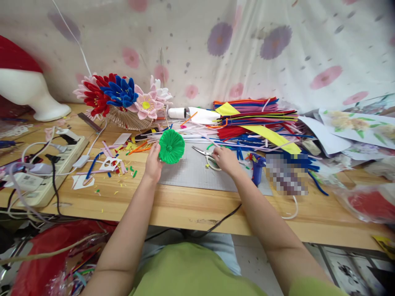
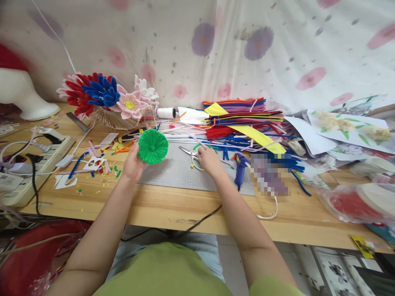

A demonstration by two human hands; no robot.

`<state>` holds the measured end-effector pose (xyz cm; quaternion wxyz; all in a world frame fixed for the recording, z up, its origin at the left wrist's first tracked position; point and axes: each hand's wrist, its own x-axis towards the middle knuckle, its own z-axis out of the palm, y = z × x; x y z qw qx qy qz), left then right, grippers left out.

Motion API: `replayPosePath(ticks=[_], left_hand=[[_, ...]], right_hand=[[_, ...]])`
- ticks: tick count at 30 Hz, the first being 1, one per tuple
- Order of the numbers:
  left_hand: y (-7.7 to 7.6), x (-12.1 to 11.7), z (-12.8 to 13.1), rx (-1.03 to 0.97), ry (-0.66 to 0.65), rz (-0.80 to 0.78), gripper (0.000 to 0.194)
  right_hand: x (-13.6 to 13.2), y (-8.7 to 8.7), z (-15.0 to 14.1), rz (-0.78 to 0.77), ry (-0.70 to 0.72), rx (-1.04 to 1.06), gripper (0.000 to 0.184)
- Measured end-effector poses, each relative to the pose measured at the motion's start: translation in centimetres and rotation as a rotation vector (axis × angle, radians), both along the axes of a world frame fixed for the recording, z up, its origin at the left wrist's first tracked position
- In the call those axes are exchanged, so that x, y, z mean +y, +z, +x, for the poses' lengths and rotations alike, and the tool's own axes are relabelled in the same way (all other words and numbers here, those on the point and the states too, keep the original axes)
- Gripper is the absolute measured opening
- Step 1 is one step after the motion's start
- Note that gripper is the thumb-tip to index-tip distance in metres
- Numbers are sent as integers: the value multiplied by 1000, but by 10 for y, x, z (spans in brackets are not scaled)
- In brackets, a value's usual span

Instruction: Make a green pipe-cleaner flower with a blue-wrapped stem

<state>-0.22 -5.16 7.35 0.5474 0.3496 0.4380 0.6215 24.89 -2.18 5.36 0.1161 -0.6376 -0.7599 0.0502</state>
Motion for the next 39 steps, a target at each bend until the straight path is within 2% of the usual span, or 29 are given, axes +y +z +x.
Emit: replayPosePath(ticks=[4, 8, 10, 13, 15, 17, 22, 25, 31, 39], left_hand=[[0, 1, -5, -12, 23, -29, 42], [1, 1, -9, -11, 20, -57, 42], [0, 1, -13, 2, 23, -74, 42], [-2, 2, -18, 30, 40, -98, 42], [-2, 3, -19, 50, 48, -101, 41], [-2, 3, -19, 86, 54, -82, 41], [-4, 4, -14, 227, 33, 9, 43], [-6, 5, -13, 305, 13, 30, 43], [-7, 5, -15, 384, -8, 101, 40], [-2, 3, -13, 403, -9, 135, 38]], right_hand=[[-2, -14, 9, -50, 55, -172, 30], [2, -10, 6, -116, 39, -192, 26], [4, -6, 10, -185, 54, -77, 21], [3, -2, 23, -301, 67, 240, 19], [-1, 0, 28, -319, 105, 408, 23], [-6, 2, 25, -268, 169, 463, 28], [-9, 13, -7, 45, 289, 260, 35], [-6, 21, -24, 143, 361, 64, 30], [0, 37, -35, 139, 401, -130, 26], [2, 45, -38, 131, 379, -197, 27]])
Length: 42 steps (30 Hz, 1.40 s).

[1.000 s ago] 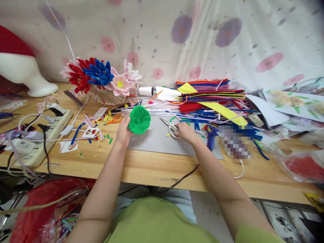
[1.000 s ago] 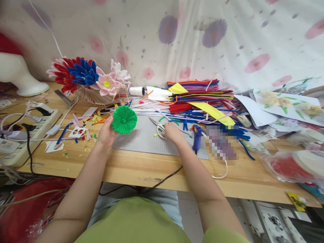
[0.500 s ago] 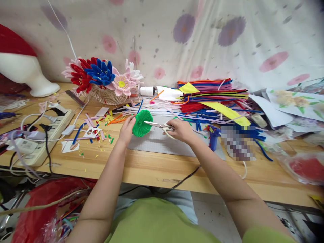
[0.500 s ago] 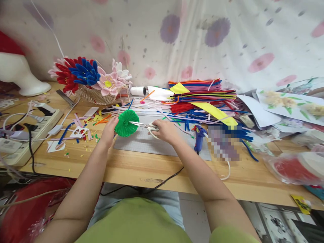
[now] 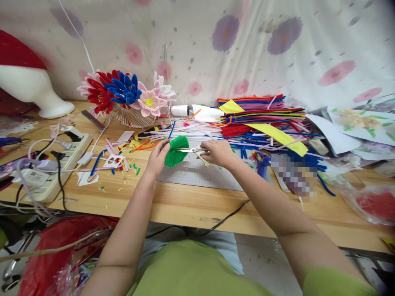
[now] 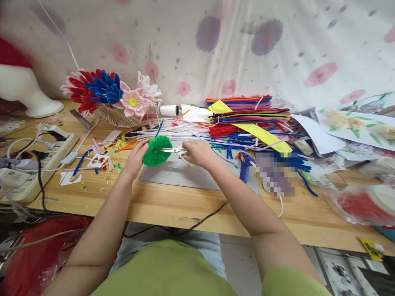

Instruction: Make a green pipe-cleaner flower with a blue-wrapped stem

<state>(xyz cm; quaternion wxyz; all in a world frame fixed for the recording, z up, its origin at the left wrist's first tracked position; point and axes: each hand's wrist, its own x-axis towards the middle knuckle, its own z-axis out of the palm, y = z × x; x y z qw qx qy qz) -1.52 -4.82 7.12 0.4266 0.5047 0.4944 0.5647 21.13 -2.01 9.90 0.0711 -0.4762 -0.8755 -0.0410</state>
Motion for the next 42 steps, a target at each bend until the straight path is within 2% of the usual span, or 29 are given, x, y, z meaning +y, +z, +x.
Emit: replayPosePath(ticks=[8, 16, 28, 34, 42], left_hand=[[7, -3, 3, 73, 0, 14, 36], [12, -5, 5, 92, 0, 10, 33], [6, -2, 4, 54, 13, -3, 30], [8, -3, 4, 73, 9, -17, 32], [8, -3, 4, 55, 19, -46, 33]], right_hand=[[1, -2, 2, 10, 21, 2, 29], [1, 5, 1, 4, 12, -13, 30], [3, 5, -1, 34, 34, -42, 27], [6, 9, -1, 51, 47, -82, 25], [14, 8, 4, 112, 157, -115, 22]])
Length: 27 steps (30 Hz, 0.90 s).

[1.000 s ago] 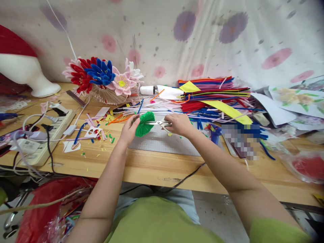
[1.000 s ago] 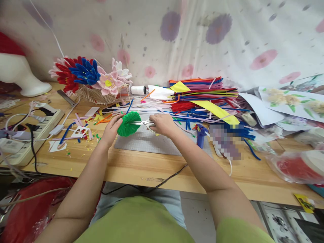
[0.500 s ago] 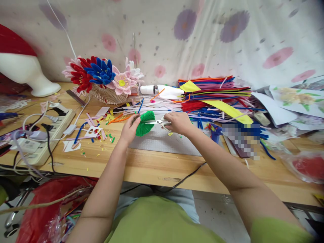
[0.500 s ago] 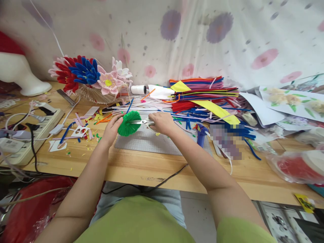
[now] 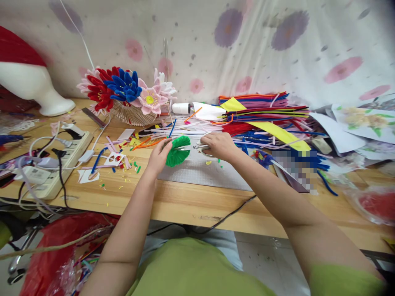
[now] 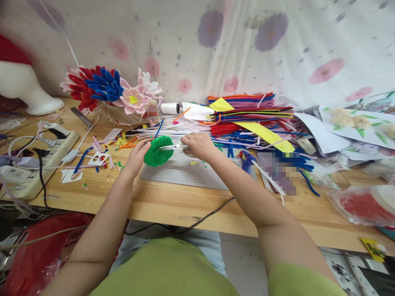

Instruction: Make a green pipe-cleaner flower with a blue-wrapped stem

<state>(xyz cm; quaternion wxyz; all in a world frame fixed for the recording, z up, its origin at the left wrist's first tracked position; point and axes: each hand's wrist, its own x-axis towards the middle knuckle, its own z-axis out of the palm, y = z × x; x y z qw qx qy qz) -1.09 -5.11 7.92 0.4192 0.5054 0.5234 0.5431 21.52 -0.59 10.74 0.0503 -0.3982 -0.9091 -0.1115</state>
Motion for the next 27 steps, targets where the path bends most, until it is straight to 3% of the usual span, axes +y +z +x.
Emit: replayPosePath(ticks=[6, 15, 27], left_hand=[[-1, 2, -3, 8, -2, 24, 34], [3, 2, -3, 36, 5, 31, 32], [4, 2, -2, 129, -4, 36, 38]], right_hand=[[-1, -5, 1, 11, 70, -6, 20], [0, -4, 2, 1, -62, 13, 25], [1, -3, -2, 32, -10, -11, 23]])
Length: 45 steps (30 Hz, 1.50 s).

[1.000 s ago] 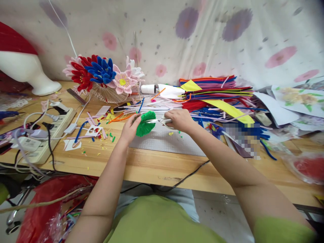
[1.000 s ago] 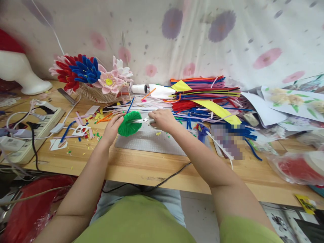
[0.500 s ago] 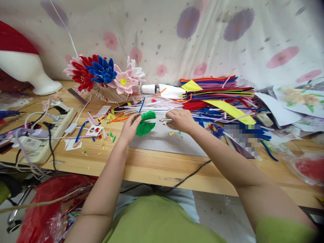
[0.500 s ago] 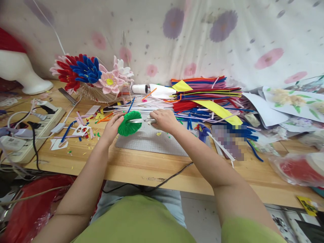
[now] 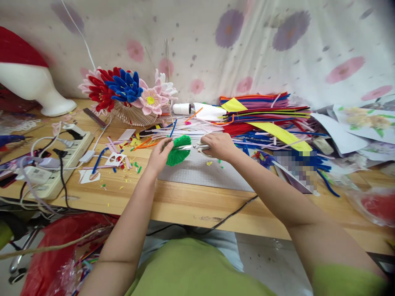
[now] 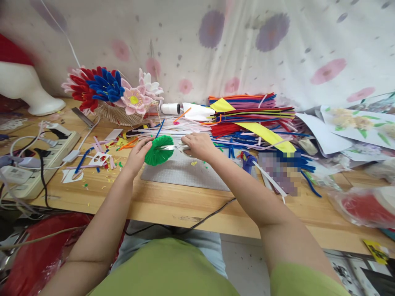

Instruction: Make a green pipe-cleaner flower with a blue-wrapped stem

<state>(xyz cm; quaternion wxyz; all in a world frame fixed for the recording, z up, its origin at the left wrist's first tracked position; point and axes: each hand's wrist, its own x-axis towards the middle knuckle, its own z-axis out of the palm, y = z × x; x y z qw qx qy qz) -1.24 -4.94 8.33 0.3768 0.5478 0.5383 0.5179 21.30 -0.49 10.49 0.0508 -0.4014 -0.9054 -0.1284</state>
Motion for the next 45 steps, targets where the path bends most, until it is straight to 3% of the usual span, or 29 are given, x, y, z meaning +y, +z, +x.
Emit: replayPosePath(ticks=[11, 27, 34, 42, 45], left_hand=[[0, 1, 0, 7, 5, 5, 37], [-5, 4, -1, -67, 13, 10, 35], [-8, 5, -1, -80, 14, -3, 37], [-13, 7, -7, -213, 11, -16, 38], [-16, 9, -12, -389, 46, -88, 40]], right_hand=[[5, 1, 0, 44, 45, 0, 24], [1, -12, 9, 51, -66, 55, 20], [-2, -12, -2, 42, -28, 86, 22], [-5, -18, 10, 31, 23, 116, 17], [-8, -25, 26, 67, -77, 222, 19]])
